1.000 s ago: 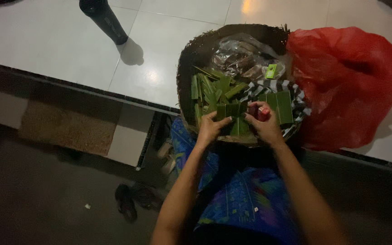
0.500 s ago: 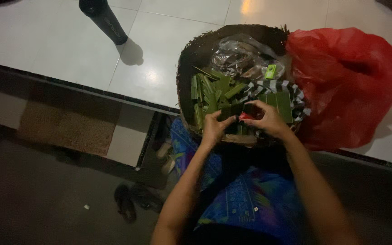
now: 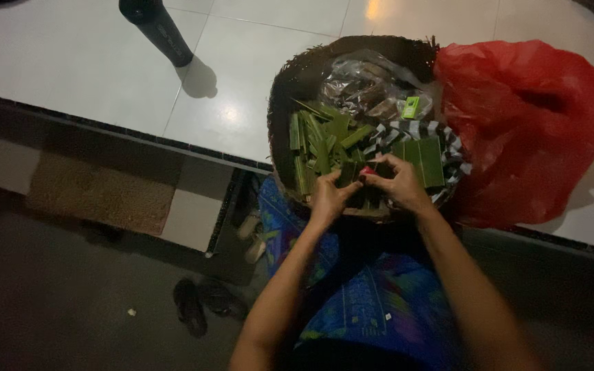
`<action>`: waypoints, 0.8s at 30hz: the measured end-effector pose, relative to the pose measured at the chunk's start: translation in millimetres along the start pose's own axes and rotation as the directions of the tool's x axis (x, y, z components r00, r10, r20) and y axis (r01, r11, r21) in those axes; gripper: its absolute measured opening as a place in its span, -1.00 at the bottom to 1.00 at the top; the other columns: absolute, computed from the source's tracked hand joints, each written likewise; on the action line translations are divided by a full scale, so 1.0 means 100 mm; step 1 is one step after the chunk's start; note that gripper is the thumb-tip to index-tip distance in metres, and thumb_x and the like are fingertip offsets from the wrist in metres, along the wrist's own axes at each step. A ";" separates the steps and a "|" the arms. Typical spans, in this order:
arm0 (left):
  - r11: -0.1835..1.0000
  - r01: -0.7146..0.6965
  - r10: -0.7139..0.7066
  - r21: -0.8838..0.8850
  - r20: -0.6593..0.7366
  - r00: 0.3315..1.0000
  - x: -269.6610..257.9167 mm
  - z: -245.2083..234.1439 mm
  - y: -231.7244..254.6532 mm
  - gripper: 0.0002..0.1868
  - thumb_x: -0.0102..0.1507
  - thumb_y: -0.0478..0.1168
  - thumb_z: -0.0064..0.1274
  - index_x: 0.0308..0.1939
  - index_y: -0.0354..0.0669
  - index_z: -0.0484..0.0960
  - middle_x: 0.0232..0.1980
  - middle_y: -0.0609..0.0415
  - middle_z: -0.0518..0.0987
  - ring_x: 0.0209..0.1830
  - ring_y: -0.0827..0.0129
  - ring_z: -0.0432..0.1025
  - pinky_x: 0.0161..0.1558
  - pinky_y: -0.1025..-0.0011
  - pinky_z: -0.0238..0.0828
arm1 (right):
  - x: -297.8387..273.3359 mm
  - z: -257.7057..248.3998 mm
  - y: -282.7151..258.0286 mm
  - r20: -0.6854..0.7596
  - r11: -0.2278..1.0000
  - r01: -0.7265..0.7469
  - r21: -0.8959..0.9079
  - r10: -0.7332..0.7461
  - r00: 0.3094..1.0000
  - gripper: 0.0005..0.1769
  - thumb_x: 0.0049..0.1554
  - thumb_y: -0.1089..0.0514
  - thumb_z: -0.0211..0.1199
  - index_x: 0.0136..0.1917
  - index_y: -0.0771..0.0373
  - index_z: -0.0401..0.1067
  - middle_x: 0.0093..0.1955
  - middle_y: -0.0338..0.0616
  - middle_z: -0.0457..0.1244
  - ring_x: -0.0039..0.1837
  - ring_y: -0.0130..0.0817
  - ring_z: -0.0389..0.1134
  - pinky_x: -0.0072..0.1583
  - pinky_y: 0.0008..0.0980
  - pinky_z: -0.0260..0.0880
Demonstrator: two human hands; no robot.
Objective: The person sits on the floor and uses a red utility knife to cut green leaves into smaller rectangular pieces. They pick up leaves from a woven basket, cut them, and place the cut pieces back into the basket.
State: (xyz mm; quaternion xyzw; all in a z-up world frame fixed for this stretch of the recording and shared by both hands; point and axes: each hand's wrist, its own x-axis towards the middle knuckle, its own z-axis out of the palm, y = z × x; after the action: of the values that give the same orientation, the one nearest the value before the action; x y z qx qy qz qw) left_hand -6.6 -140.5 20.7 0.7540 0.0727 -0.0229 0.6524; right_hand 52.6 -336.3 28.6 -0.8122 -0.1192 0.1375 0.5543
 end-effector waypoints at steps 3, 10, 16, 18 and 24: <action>0.990 -0.141 0.140 -0.021 -0.066 0.988 0.07 0.00 -0.12 -0.74 0.20 -0.27 0.32 -0.09 -0.37 0.74 -0.21 0.01 0.75 -0.32 0.49 0.56 -0.25 0.37 0.56 | -0.06 0.00 0.05 0.098 0.959 -0.127 0.254 0.105 0.990 -0.47 0.03 0.05 0.46 0.24 0.23 0.44 0.05 -0.18 0.39 -0.01 -0.46 0.39 0.01 -0.40 0.42; 0.980 0.001 -0.031 -0.201 -0.146 0.989 0.07 -0.10 -0.05 -0.76 0.24 -0.26 0.28 -0.13 -0.41 0.71 -0.22 0.01 0.73 -0.32 0.48 0.56 -0.27 0.41 0.54 | -0.23 0.12 0.03 0.247 0.913 -0.372 0.168 0.326 0.912 -0.47 0.02 0.01 0.48 0.20 0.25 0.49 0.02 -0.15 0.44 -0.03 -0.41 0.46 0.00 -0.43 0.47; 0.954 0.062 -0.092 -0.292 -0.089 0.992 0.04 -0.06 0.02 -0.80 0.27 -0.28 0.25 -0.18 -0.43 0.71 -0.25 -0.03 0.72 -0.37 0.45 0.54 -0.36 0.39 0.51 | -0.28 0.25 -0.09 0.188 0.859 -0.442 0.260 0.404 0.895 -0.58 0.02 0.06 0.52 0.06 0.33 0.54 -0.15 -0.14 0.39 -0.22 -0.43 0.38 -0.18 -0.43 0.40; 0.946 0.031 -0.059 -0.323 -0.078 0.995 0.05 -0.04 0.03 -0.82 0.26 -0.29 0.25 -0.17 -0.40 0.71 -0.23 0.00 0.72 -0.35 0.48 0.55 -0.33 0.42 0.54 | -0.26 0.27 -0.06 0.133 0.874 -0.416 0.251 0.394 0.909 -0.62 0.00 0.07 0.52 0.03 0.31 0.56 -0.14 -0.17 0.41 -0.22 -0.46 0.40 -0.18 -0.45 0.42; 0.898 0.129 -0.160 -0.421 -0.038 0.986 0.04 0.01 -0.11 -0.75 0.24 -0.26 0.28 -0.16 -0.44 0.70 -0.29 -0.05 0.70 -0.44 0.45 0.54 -0.42 0.41 0.48 | -0.29 0.29 -0.02 0.164 0.812 -0.482 0.329 0.454 0.876 -0.61 0.07 0.01 0.45 0.05 0.31 0.55 -0.11 -0.19 0.41 -0.16 -0.46 0.42 -0.12 -0.44 0.46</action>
State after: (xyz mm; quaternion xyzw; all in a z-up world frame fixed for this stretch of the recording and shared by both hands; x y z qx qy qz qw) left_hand -3.9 -139.8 8.9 0.5902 0.1548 -0.0284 0.7918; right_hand 14.9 -320.8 23.6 -0.6949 0.0899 0.3205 0.6374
